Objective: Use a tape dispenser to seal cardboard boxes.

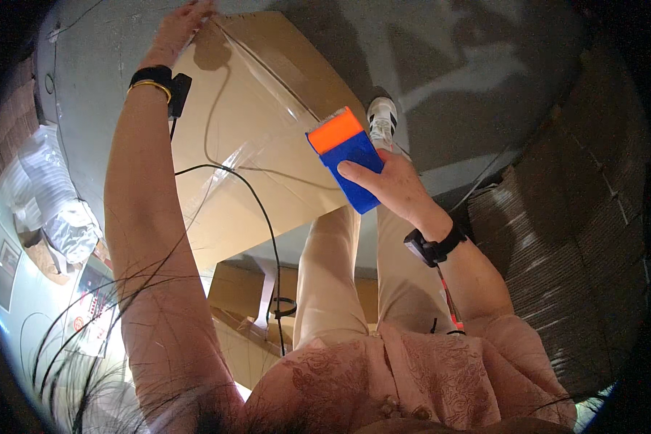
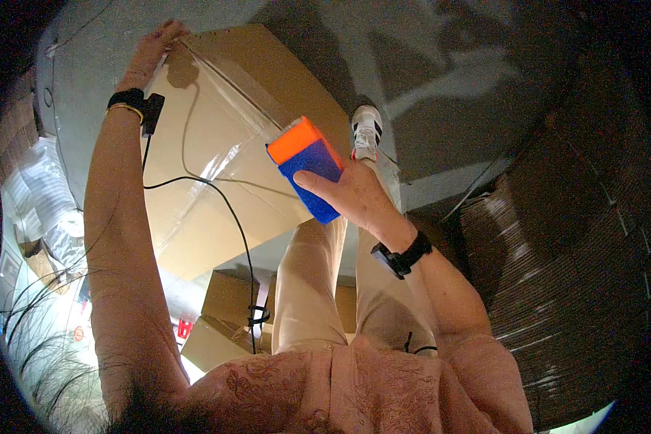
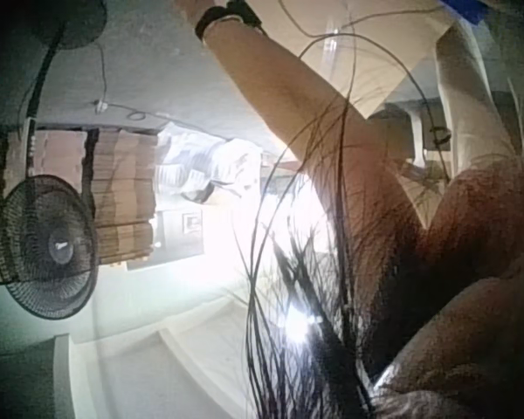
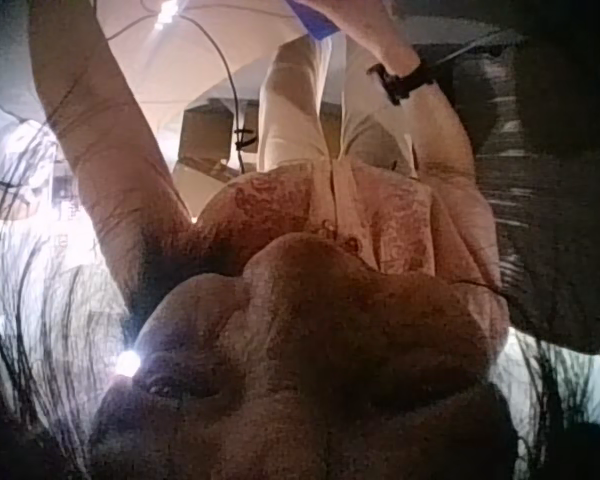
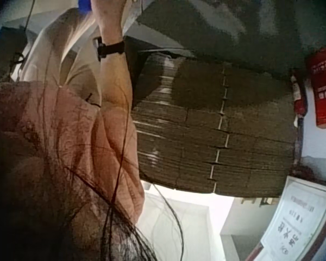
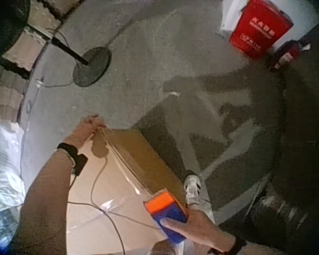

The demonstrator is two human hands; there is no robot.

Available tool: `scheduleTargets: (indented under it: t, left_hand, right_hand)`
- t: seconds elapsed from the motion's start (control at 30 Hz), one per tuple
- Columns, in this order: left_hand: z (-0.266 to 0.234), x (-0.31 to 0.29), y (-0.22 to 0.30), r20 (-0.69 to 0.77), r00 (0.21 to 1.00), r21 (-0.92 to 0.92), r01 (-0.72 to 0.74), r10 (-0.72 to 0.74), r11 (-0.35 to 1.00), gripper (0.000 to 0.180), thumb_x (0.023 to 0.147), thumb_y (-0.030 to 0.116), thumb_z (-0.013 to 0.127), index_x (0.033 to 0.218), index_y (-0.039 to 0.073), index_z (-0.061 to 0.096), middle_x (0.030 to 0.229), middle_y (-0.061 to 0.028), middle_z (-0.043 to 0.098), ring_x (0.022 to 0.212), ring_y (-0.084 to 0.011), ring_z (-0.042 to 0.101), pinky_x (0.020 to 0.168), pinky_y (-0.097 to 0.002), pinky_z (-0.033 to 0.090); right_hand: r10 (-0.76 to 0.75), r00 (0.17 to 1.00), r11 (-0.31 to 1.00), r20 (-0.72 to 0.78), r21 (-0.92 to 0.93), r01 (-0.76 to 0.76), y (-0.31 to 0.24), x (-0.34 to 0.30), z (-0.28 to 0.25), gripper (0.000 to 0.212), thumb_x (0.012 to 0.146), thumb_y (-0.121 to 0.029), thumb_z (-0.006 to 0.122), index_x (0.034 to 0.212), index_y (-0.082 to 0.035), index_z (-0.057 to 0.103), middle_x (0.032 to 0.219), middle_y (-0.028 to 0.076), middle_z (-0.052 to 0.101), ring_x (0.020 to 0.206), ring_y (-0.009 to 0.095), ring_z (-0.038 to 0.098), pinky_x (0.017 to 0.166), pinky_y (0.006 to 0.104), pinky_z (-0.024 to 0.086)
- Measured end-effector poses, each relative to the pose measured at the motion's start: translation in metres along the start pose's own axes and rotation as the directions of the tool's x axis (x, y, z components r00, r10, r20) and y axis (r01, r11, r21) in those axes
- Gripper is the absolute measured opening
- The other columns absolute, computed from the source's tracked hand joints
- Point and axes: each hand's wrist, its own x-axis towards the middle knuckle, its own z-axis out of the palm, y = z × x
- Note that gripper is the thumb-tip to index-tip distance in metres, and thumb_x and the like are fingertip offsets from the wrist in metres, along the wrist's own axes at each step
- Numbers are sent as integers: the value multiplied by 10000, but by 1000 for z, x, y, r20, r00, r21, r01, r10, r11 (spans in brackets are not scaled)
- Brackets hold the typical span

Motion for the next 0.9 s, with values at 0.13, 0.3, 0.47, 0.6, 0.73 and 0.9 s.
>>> scheduleTargets:
  t: [0.13, 0.3, 0.47, 0.6, 0.73, 0.9]
  left_hand:
    - [-36, 32, -77, -230, 967, 18, 119, -111, 993, 630, 976, 475, 631, 1468, 102, 506, 1146, -26, 727, 1050, -144, 662, 894, -303, 527]
    - [-157, 18, -104, 5, 979, 941, -74, 202, 331, 539, 1041, 336, 540, 1501, 72, 443, 1399, -102, 615, 1292, -271, 583, 1005, -377, 519]
    - [0, 34, -71, -213, 866, 878, -34, 453, 478, 438, 1077, 308, 455, 1454, 90, 509, 1432, -154, 571, 1340, -348, 524, 1124, -420, 413]
    - [7, -6, -47, -310, 904, 443, -137, 295, 886, 501, 1085, 452, 377, 1424, 136, 564, 1449, -174, 554, 1356, -379, 500, 1152, -434, 374]
    - [37, -24, -35, -493, 868, 469, 208, 59, 858, 649, 1045, 625, 290, 1395, 182, 609, 1399, -184, 596, 1308, -382, 543, 1112, -434, 409]
    - [52, -25, -21, -484, 875, 275, 185, -30, 943, 720, 994, 721, 263, 1371, 237, 639, 1271, -178, 683, 1222, -380, 613, 1045, -438, 454]
  right_hand:
    - [-26, 1000, 999, -1, -20, 26, 11, 13, 7, 476, 896, -447, 758, 1081, -10, 722, 916, 36, 719, 810, 93, 661, 739, 263, 534]
    - [-75, 994, 995, 81, -59, 79, -16, 7, 24, 477, 896, -445, 759, 1097, -14, 717, 925, 33, 722, 812, 91, 662, 740, 265, 535]
    - [34, 997, 997, -69, -61, -39, 9, 2, 1, 471, 895, -406, 767, 1151, -16, 699, 937, 36, 724, 834, 91, 664, 753, 266, 537]
    - [-35, 997, 998, -65, -59, 31, 9, -1, 11, 560, 839, -549, 742, 970, -5, 727, 823, 131, 721, 758, 217, 716, 703, 352, 553]
    - [-66, 994, 997, -88, -49, 62, 0, -20, 14, 535, 858, -516, 746, 1016, -5, 719, 822, 127, 722, 766, 207, 718, 712, 343, 560]
    - [-22, 997, 997, -73, 78, 28, -35, -49, 7, 501, 868, -478, 766, 1042, -10, 721, 866, 107, 736, 791, 166, 710, 714, 322, 559]
